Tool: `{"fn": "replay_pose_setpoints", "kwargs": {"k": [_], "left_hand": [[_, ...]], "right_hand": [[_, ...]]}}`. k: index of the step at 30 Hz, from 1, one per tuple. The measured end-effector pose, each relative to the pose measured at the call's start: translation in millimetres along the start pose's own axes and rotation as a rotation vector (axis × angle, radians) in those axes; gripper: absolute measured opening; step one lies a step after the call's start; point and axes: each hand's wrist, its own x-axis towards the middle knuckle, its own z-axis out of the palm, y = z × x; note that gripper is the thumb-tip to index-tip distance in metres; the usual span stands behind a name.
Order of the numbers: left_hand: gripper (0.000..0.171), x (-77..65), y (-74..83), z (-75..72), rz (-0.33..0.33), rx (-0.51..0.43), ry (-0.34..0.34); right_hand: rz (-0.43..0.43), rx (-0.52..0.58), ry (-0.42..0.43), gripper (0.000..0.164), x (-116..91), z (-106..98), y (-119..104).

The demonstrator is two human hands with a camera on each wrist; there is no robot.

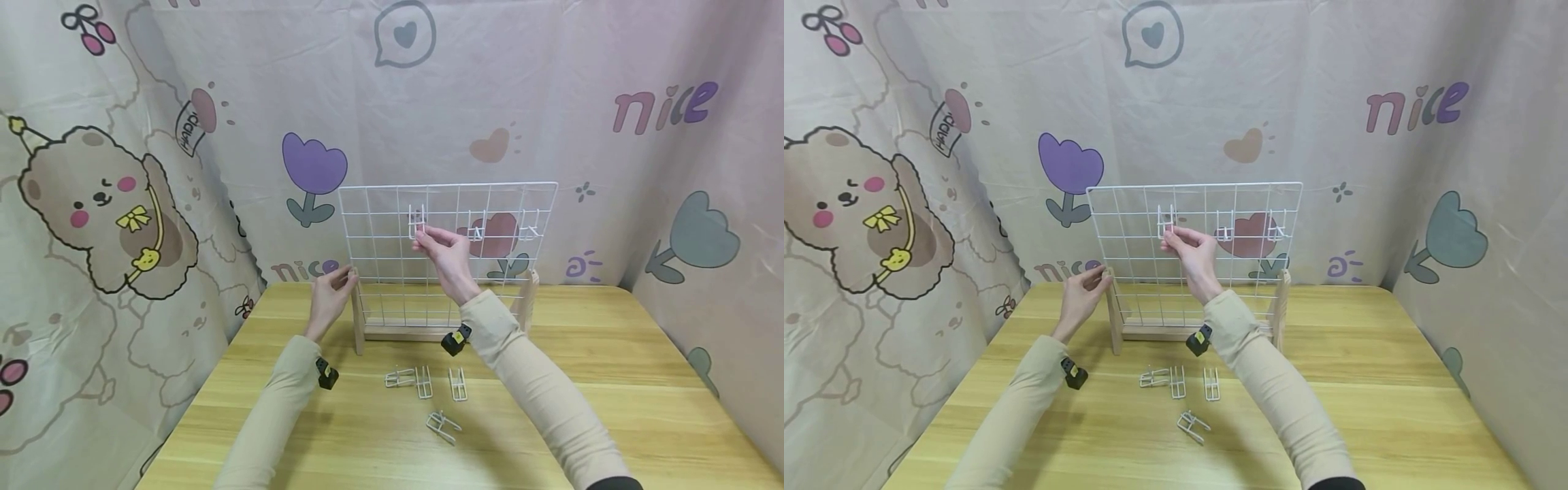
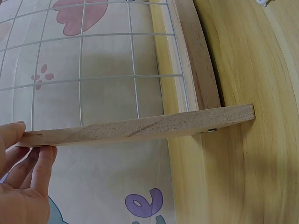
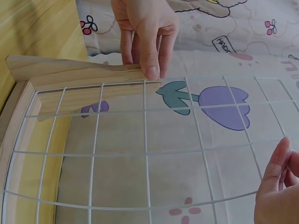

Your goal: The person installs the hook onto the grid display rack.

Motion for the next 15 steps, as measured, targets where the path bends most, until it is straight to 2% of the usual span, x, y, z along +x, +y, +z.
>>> {"fn": "replay_pose_setpoints", "kwargs": {"k": [7, 15], "left_hand": [[0.041, 0.2, -0.7, -0.2, 0.010, 0.006, 0.001], [0.041, -0.1, -0.9, -0.6, -0.002, 0.003, -0.002]], "right_hand": [[0.009, -0.002, 0.017, 0.034, -0.7, -4.1, 3.9], [0.004, -0.002, -0.002, 0.035, -2.8, -8.1, 5.9]]}}
